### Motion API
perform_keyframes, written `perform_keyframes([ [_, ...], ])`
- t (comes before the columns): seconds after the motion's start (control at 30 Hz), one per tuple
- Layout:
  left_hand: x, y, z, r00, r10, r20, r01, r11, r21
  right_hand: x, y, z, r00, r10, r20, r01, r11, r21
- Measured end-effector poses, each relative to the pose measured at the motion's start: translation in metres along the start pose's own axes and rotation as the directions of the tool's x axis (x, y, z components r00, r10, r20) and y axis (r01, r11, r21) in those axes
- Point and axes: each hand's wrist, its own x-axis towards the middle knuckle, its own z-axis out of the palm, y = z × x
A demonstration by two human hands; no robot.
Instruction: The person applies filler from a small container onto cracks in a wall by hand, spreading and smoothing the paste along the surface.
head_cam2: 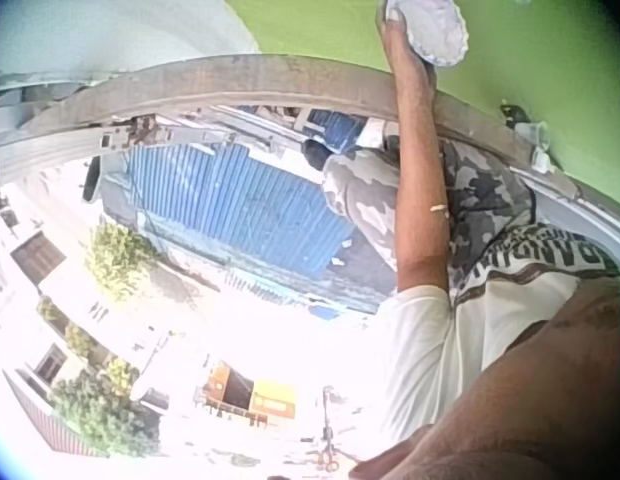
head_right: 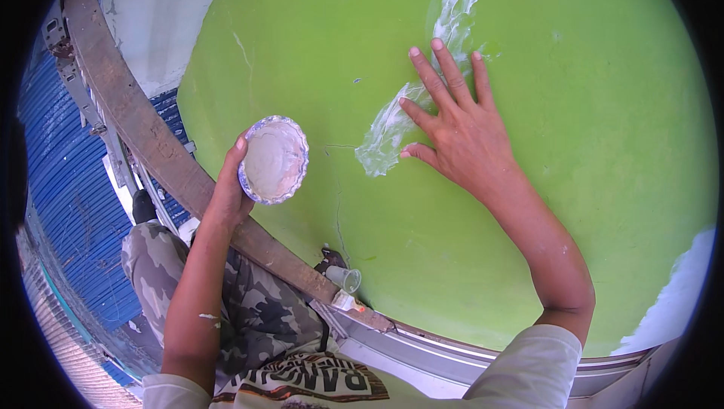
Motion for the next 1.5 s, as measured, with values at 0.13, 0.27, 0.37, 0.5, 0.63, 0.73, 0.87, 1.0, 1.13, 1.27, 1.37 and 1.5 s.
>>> perform_keyframes([
  [0.13,-0.007,0.008,0.007,1.000,-0.012,-0.002,0.012,1.000,0.025,-0.009,-0.007,0.003,0.999,0.038,-0.004,-0.038,0.999,0.022],
  [0.27,-0.005,0.011,0.007,1.000,0.000,-0.005,0.000,1.000,0.030,-0.010,-0.020,0.011,0.957,0.224,-0.183,-0.240,0.968,-0.074],
  [0.37,-0.005,0.010,0.005,1.000,0.024,0.017,-0.024,0.999,0.025,-0.020,-0.060,0.028,0.990,-0.049,0.133,0.037,0.995,0.089],
  [0.5,-0.004,0.007,0.005,1.000,0.005,-0.018,-0.004,0.998,0.056,-0.013,-0.044,0.022,0.967,0.242,-0.079,-0.239,0.970,0.055],
  [0.63,-0.006,0.012,0.005,0.999,-0.001,0.033,0.000,1.000,0.010,0.000,-0.051,0.025,0.930,0.344,-0.129,-0.350,0.936,-0.034],
  [0.73,-0.003,0.005,0.004,1.000,0.010,0.015,-0.010,1.000,0.018,-0.021,-0.085,0.048,0.978,0.209,0.013,-0.208,0.978,-0.022],
  [0.87,-0.004,0.005,0.004,1.000,0.025,0.001,-0.025,0.999,0.033,-0.033,-0.091,0.052,0.991,0.076,0.107,-0.090,0.987,0.131],
  [1.0,-0.005,0.008,0.003,1.000,0.021,0.013,-0.022,0.999,0.037,-0.025,-0.073,0.045,0.925,0.342,-0.162,-0.339,0.940,0.049],
  [1.13,-0.004,0.005,0.002,0.999,0.033,0.008,-0.033,0.999,0.012,-0.046,-0.111,0.072,0.996,0.082,0.046,-0.085,0.994,0.062],
  [1.27,-0.006,0.006,0.004,0.999,0.038,0.004,-0.038,0.999,0.032,-0.041,-0.108,0.065,0.949,0.316,0.007,-0.314,0.941,0.127],
  [1.37,-0.005,0.005,0.000,0.999,0.026,0.021,-0.026,1.000,0.011,-0.037,-0.118,0.073,0.956,0.289,-0.042,-0.283,0.953,0.109],
  [1.5,-0.004,0.003,0.001,0.999,0.044,0.009,-0.044,0.999,0.008,-0.035,-0.136,0.084,0.987,0.148,0.058,-0.155,0.978,0.138],
])
